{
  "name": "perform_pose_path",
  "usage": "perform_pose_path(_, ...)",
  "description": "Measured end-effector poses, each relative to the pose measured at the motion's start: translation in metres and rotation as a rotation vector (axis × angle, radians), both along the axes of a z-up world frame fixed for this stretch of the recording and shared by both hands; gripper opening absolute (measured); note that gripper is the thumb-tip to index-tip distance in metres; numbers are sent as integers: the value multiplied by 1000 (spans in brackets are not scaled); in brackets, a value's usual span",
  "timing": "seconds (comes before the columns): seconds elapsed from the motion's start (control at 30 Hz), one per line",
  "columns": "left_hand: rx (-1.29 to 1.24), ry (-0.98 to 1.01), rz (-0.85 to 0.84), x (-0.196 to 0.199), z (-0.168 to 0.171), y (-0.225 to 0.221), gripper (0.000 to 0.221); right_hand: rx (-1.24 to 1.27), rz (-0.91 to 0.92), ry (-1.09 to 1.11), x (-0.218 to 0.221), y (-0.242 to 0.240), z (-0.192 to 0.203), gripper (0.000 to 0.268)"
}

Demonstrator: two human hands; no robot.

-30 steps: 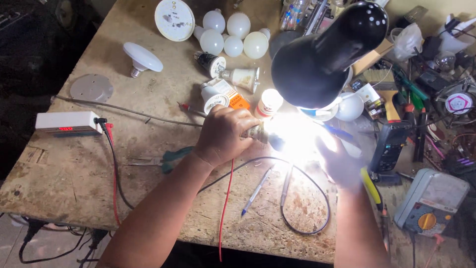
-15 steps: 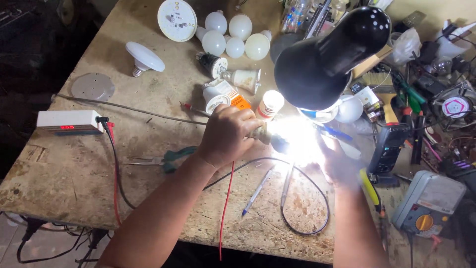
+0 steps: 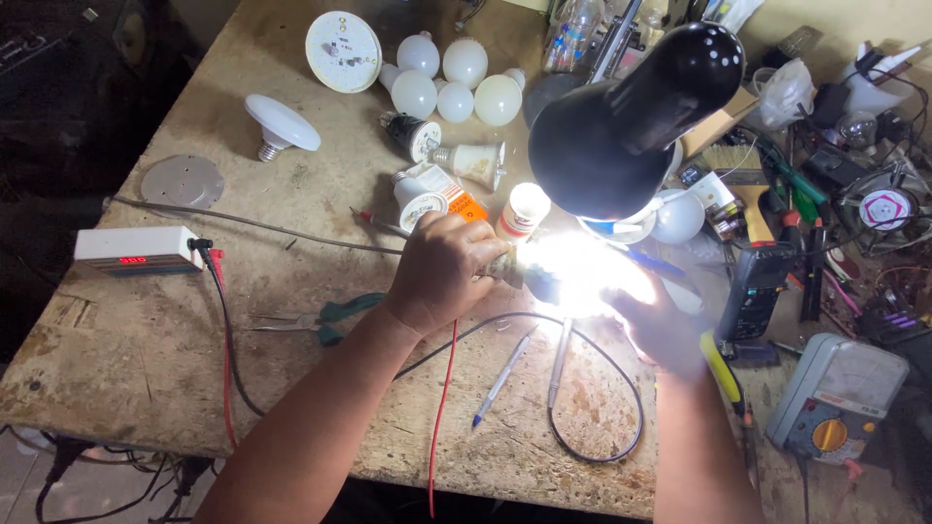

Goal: Repairing and testing LED light bulbs by applying adhesive and checking electrical connections at a workbench.

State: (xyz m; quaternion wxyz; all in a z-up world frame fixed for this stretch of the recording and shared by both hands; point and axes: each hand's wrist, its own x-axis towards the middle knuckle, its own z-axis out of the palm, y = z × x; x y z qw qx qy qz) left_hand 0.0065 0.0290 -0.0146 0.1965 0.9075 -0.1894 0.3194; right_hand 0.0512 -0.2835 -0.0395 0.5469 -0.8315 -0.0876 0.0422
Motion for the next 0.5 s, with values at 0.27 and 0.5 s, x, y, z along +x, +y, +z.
perform_pose_path(0.27, 35, 159, -7, -1, 2, 0, 37, -383, 41, -147, -9, 3, 14, 87)
perform_pose_path(0.5, 33, 209, -26, 1, 1, -1, 43, -636, 60, -247, -8, 3, 24, 95)
